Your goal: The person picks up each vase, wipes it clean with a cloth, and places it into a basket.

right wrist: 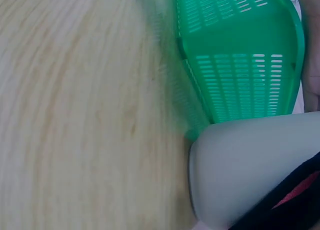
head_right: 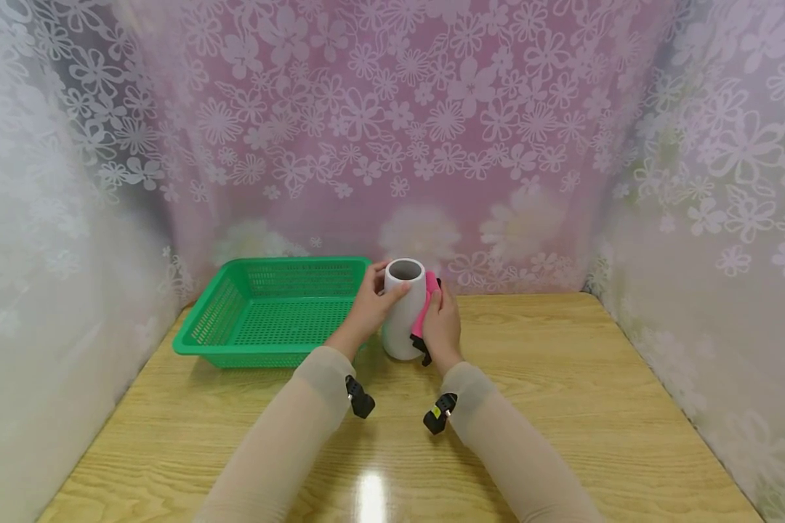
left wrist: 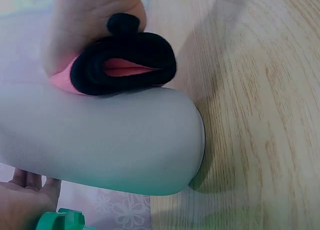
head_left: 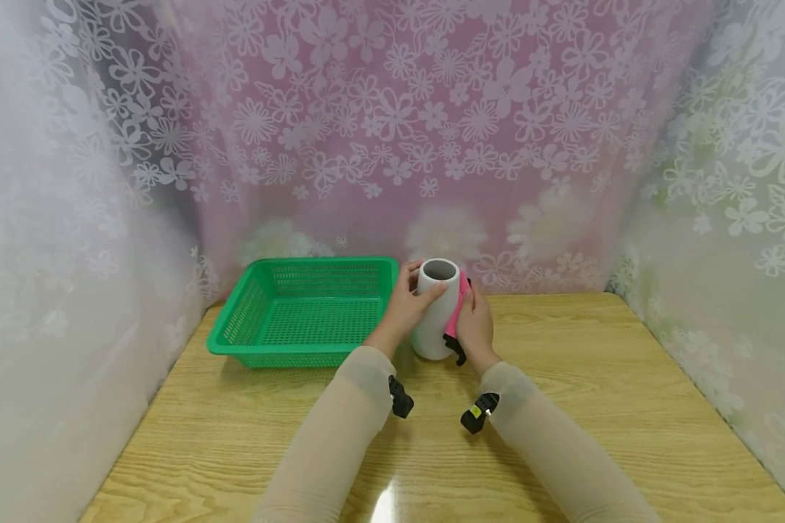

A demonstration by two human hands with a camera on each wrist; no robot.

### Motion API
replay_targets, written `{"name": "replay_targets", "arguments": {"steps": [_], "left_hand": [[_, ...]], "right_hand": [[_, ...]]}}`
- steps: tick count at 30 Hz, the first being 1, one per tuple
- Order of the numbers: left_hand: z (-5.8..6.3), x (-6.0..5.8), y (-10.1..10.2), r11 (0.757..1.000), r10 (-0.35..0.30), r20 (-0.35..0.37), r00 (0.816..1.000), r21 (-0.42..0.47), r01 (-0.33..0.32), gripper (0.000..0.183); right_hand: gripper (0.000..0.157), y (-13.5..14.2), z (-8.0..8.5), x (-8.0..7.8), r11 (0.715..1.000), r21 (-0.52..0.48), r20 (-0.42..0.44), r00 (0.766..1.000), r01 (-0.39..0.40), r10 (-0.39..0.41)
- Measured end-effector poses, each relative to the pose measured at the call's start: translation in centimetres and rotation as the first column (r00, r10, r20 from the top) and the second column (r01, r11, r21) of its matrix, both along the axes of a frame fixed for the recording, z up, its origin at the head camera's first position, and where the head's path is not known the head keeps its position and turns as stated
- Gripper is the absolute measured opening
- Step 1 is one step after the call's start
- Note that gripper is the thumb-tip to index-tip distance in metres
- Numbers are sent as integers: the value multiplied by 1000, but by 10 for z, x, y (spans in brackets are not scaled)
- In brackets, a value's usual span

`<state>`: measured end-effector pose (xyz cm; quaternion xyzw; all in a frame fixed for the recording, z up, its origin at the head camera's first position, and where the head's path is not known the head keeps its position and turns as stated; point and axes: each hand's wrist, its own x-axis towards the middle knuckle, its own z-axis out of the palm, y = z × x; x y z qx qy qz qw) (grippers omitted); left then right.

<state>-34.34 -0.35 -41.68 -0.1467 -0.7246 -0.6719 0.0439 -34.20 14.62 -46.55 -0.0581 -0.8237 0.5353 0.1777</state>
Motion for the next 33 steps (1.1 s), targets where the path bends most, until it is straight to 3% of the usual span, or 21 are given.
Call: {"name": "replay_targets", "arguments": {"steps": [14,17,21,23,33], "left_hand": [[-2,-1,0,1000,0,-7,1000,-8,0,66],[7,7,-1,1000,-5,4,1000,-10,5,65],[8,8,-1,1000,-5,17,1000,-4,5,65],[0,1,1,1000,3,12,1000,1,-3,66],[1,4,1,1000,-2,17,1000,-2,2,67]], "right_hand": [[56,9,-15,-2,999,5,187,981,-48,46],[56,10,-15,-4,998,12,219,974,-57,53],[57,12,-15,-5,996,31,265,961,-87,75],[55,14,-16,-6,993,47,282,956,-104,87],[57,20,-11,-9,975,119,391,912,-189,129]]}}
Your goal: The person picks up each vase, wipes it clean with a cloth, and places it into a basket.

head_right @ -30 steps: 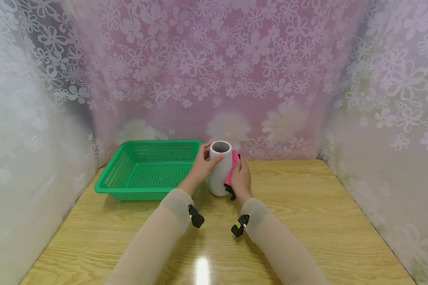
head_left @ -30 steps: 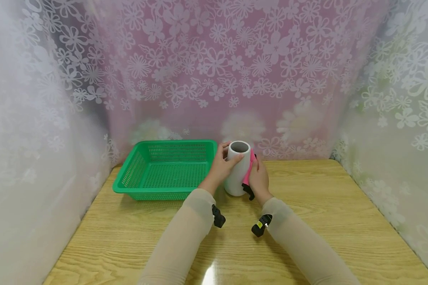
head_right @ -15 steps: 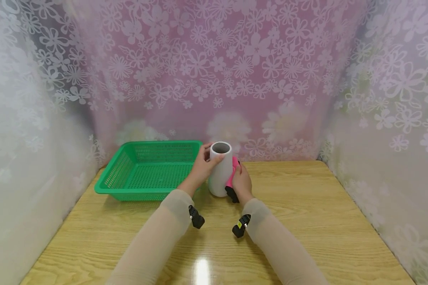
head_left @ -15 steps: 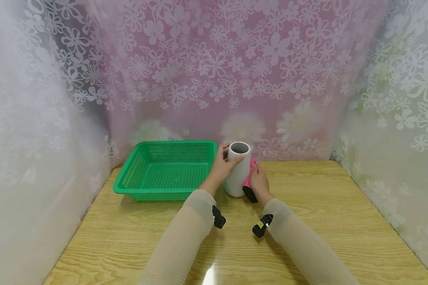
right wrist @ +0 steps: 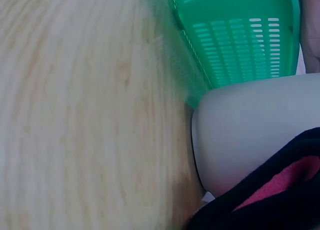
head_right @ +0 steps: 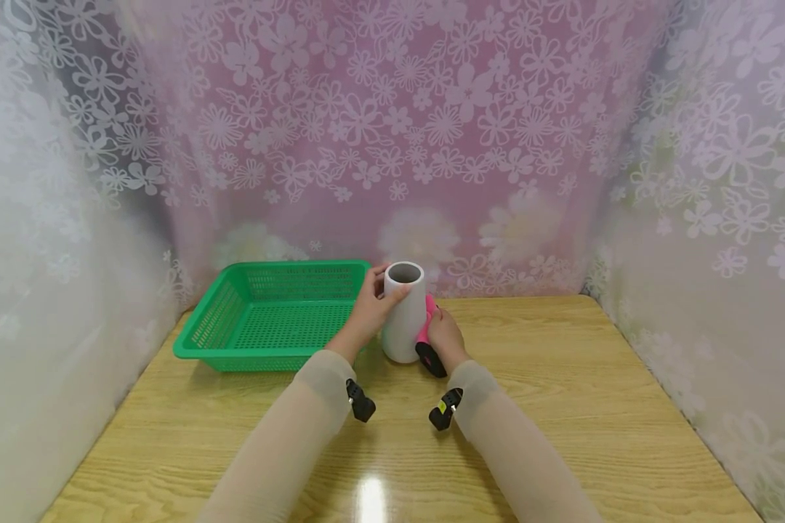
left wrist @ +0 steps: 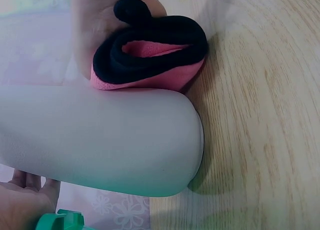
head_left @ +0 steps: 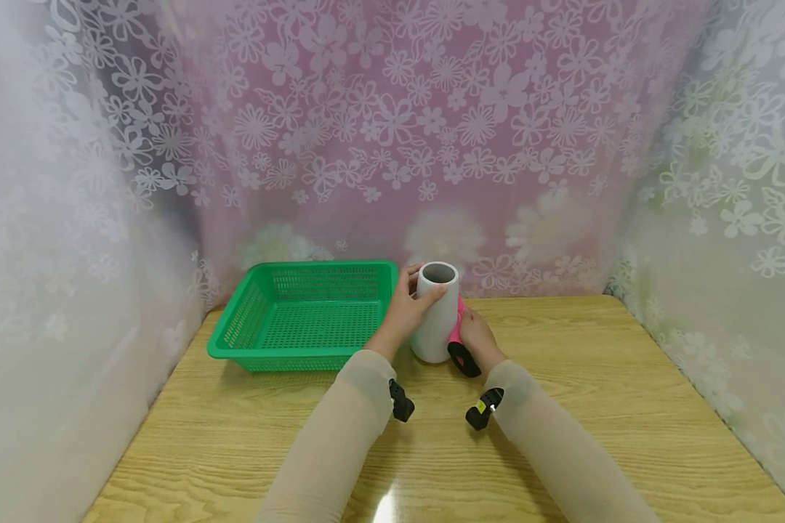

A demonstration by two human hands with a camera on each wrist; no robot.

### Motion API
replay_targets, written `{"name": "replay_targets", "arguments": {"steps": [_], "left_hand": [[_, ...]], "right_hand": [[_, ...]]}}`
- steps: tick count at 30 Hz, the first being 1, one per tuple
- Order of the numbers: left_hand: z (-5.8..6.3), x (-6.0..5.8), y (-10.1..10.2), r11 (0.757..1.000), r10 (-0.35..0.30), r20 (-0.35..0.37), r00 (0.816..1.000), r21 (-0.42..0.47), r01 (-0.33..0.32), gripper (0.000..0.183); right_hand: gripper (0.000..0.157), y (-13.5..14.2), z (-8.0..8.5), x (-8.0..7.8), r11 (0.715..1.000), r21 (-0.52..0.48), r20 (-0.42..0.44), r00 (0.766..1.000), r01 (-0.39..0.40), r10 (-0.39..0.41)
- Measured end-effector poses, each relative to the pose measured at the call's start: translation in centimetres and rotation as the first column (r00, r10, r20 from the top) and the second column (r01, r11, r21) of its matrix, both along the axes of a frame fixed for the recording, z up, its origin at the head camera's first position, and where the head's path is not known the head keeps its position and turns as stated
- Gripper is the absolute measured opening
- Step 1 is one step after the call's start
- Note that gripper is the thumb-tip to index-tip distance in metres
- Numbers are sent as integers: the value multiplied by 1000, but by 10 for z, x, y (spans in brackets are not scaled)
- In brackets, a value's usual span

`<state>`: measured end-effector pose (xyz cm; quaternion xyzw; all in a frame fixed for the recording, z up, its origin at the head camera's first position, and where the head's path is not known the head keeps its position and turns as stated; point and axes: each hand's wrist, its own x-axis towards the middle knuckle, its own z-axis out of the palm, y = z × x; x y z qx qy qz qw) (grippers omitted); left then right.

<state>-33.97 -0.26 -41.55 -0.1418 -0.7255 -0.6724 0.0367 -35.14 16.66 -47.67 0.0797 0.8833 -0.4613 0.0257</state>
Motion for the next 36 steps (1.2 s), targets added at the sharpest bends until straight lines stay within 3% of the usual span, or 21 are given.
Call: {"name": "replay_targets", "arguments": {"steps": [8,19,26,36], "left_hand": [[-1,0,1,1000,6,0,1000,-7,-6,69],[0,-1,2,1000,18,2,1000,-9,-18,65],[-2,-2,1,1000,17,4,1000,-7,-17,67],[-1,-1,-1,1000,-3,0,1000,-18,3,71]], "right_hand": [[60,7,6,0,997,-15,44,996,-77,77],[59,21,21,0,996,-12,46,995,-87,87],[64,29,35,1,993,73,24,995,-97,96],[64,35,64,9,996,47,4,997,-78,78]]}}
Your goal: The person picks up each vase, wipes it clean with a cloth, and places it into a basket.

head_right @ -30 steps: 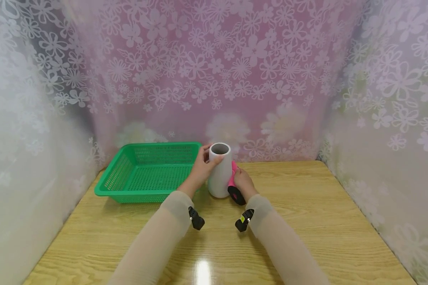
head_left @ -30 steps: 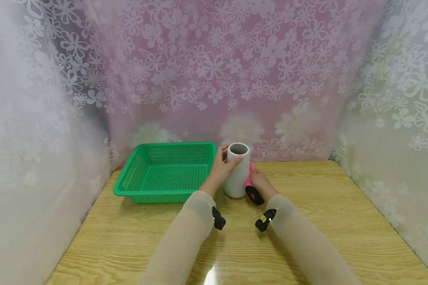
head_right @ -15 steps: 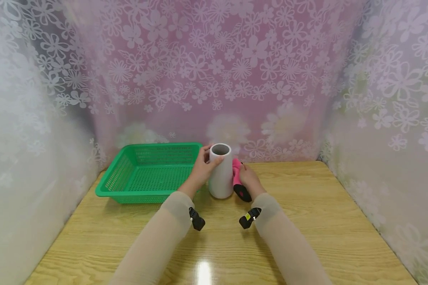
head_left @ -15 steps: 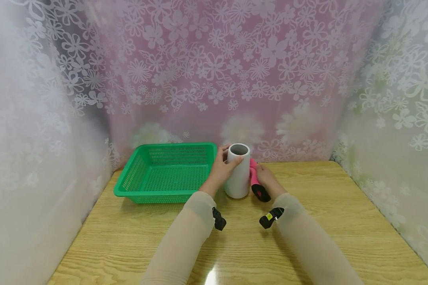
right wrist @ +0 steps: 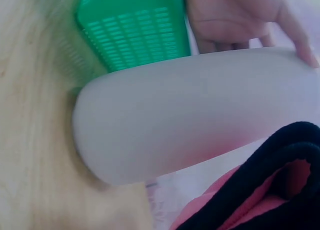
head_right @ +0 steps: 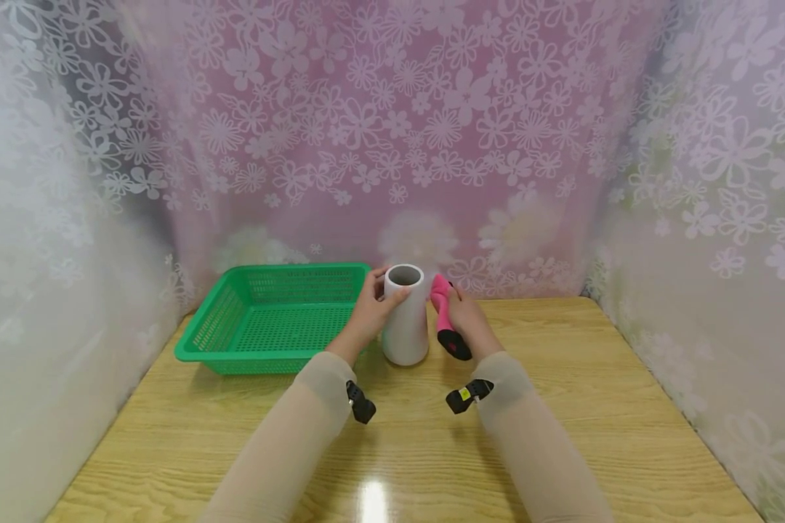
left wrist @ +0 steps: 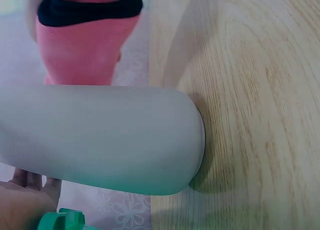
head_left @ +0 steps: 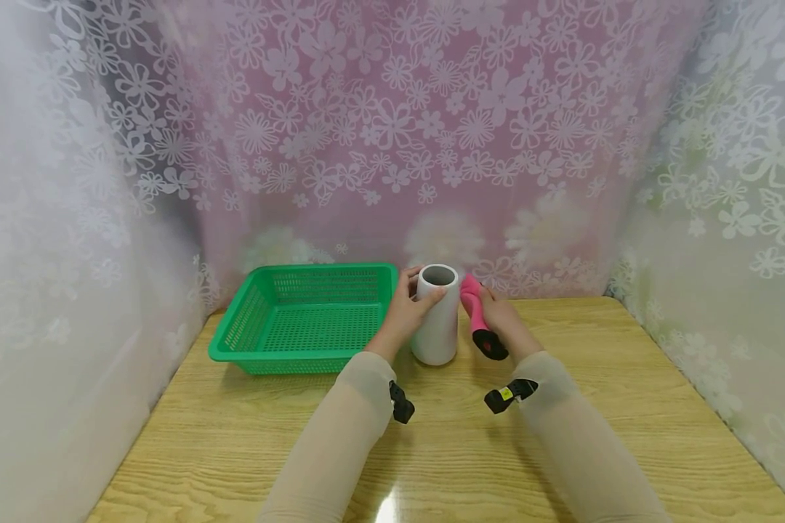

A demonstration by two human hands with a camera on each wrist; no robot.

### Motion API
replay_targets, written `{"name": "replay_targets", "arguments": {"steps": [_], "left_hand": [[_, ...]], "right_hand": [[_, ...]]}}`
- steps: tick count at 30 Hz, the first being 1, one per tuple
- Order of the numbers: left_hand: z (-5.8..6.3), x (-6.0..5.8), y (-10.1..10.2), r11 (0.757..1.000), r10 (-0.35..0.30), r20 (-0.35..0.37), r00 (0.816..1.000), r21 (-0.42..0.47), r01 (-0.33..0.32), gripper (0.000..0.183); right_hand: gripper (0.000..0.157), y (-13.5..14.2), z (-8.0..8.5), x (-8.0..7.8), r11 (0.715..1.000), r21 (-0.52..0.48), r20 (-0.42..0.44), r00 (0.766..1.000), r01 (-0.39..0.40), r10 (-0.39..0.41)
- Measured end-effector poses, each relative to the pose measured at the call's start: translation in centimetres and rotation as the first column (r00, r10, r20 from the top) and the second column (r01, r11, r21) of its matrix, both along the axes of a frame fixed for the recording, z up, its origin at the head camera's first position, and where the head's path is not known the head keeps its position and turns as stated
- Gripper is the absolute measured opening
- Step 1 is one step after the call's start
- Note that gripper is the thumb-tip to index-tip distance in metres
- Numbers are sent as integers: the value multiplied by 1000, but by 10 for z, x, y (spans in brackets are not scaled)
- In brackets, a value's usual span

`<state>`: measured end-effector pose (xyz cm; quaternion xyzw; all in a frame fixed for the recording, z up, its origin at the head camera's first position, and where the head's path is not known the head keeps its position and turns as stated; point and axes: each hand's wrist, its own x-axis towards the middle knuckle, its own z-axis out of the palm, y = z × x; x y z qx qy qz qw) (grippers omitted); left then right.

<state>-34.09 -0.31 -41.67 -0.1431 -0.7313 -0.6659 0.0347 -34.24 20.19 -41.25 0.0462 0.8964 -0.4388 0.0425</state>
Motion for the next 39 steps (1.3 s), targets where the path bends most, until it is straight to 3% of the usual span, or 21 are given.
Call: {"name": "replay_targets", "arguments": {"steps": [7,11,14,18,29,39], "left_hand": [[2,0,-1,999,-36,27,999,9,35,70],[20,16,-3,999,-35,41,999,-1,35,67],[18,16,-2,1000,-18,28,999,4,18,66],[0,1,1,1000,-2,8,1000,15,2,68],[2,2,1,1000,-8,-1,1000,7,8,68],[1,1,1,1000,-13,-10,1000,-3,13,71]], "right_hand": [[64,1,22,13,998,-50,-36,999,-30,29],[65,1,30,16,998,-56,-42,999,-29,27],[64,1,34,18,997,-66,-57,998,-30,26],[63,0,42,22,996,-79,-87,996,-40,33],[66,-7,67,35,989,-140,-128,991,-48,30],[64,-16,76,42,985,-161,-222,975,-58,22]]}}
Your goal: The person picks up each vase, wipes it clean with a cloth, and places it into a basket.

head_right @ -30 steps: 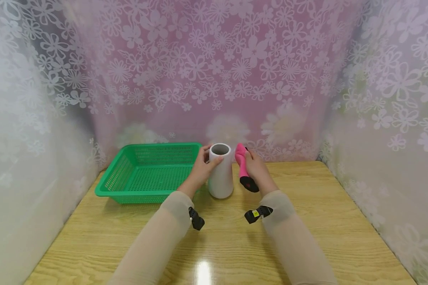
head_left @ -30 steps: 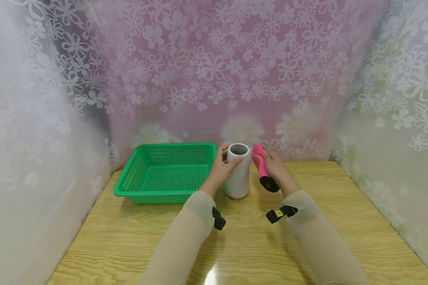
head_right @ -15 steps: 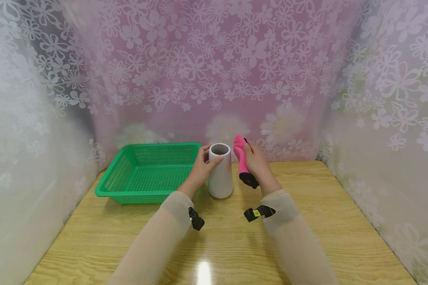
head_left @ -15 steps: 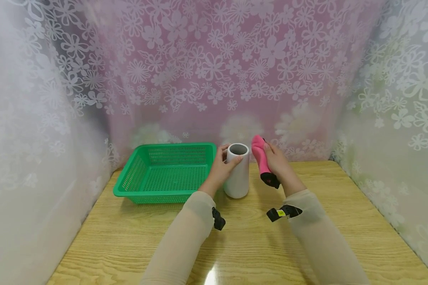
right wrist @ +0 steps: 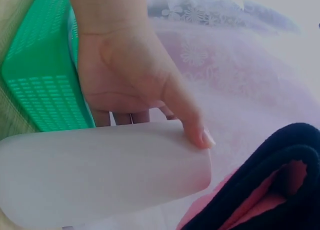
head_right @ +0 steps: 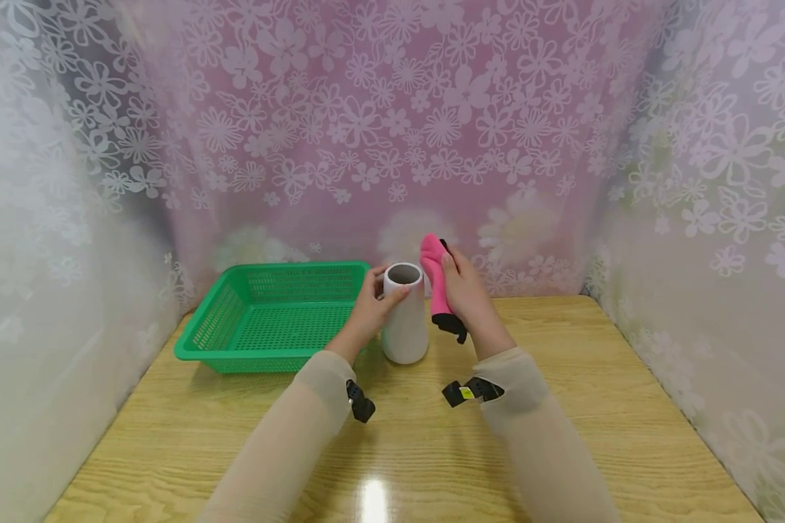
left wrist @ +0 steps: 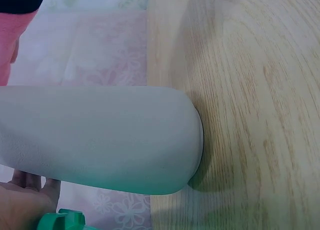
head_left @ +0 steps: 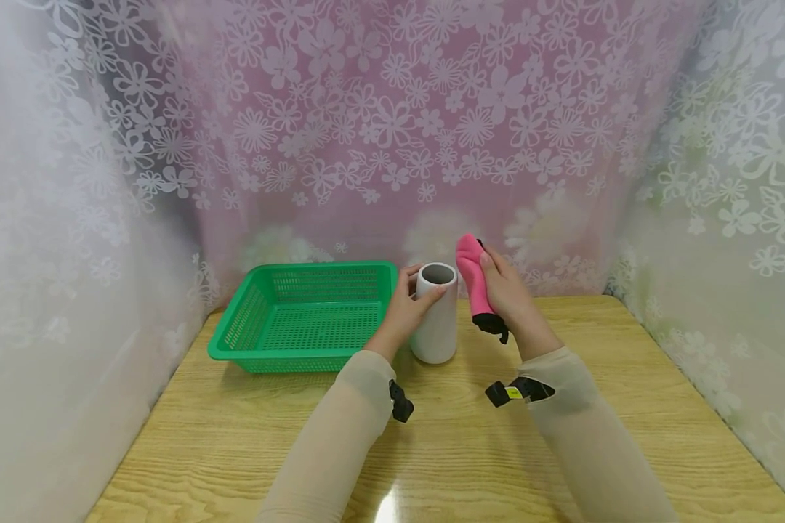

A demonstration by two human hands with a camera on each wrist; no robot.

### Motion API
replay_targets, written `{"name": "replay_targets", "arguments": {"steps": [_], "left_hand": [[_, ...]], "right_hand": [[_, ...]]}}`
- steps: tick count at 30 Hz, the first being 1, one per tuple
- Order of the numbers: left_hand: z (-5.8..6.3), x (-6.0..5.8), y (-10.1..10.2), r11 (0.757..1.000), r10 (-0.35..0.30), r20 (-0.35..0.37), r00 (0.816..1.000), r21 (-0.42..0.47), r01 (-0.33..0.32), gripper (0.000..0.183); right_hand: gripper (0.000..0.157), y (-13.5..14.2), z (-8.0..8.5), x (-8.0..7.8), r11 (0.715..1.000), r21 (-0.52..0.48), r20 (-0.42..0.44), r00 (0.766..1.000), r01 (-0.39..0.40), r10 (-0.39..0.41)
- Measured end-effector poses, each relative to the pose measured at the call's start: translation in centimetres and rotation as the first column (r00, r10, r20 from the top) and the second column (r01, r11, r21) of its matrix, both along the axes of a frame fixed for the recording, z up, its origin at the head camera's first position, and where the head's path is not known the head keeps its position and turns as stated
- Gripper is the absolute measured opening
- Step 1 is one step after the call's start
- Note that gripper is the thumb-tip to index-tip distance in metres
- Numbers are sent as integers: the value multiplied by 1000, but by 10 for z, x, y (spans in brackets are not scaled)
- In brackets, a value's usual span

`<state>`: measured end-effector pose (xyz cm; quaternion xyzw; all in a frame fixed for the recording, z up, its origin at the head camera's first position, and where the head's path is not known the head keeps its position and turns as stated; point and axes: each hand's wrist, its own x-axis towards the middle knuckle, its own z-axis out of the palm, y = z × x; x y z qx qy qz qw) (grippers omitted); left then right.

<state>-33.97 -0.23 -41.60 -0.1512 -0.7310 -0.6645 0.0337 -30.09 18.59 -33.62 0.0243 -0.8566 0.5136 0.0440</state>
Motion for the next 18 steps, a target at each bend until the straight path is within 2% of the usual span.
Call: {"name": "replay_targets", "arguments": {"steps": [3,6,10,14,18], "left_hand": [[0,0,0,1000,0,2,1000,-7,0,71],[0,0,-1,1000,2,6,1000,-8,-2,72],[-1,-2,0,1000,7,10,1000,-1,-7,72],[-2,-3,1,1000,16,9,1000,-1,-16,70],[-2,-2,1,1000,18,-2,1000,-3,-18,70]], "right_hand": [[64,-4,-2,0,1000,5,-81,997,-1,1],[61,-7,-5,-1,1000,3,-200,980,-4,4],[57,-11,-9,-3,1000,-2,-337,942,5,-5],[56,-15,-12,-5,1000,14,-423,906,27,-18],[53,-20,-19,-8,999,-4,-520,854,35,-32]]}}
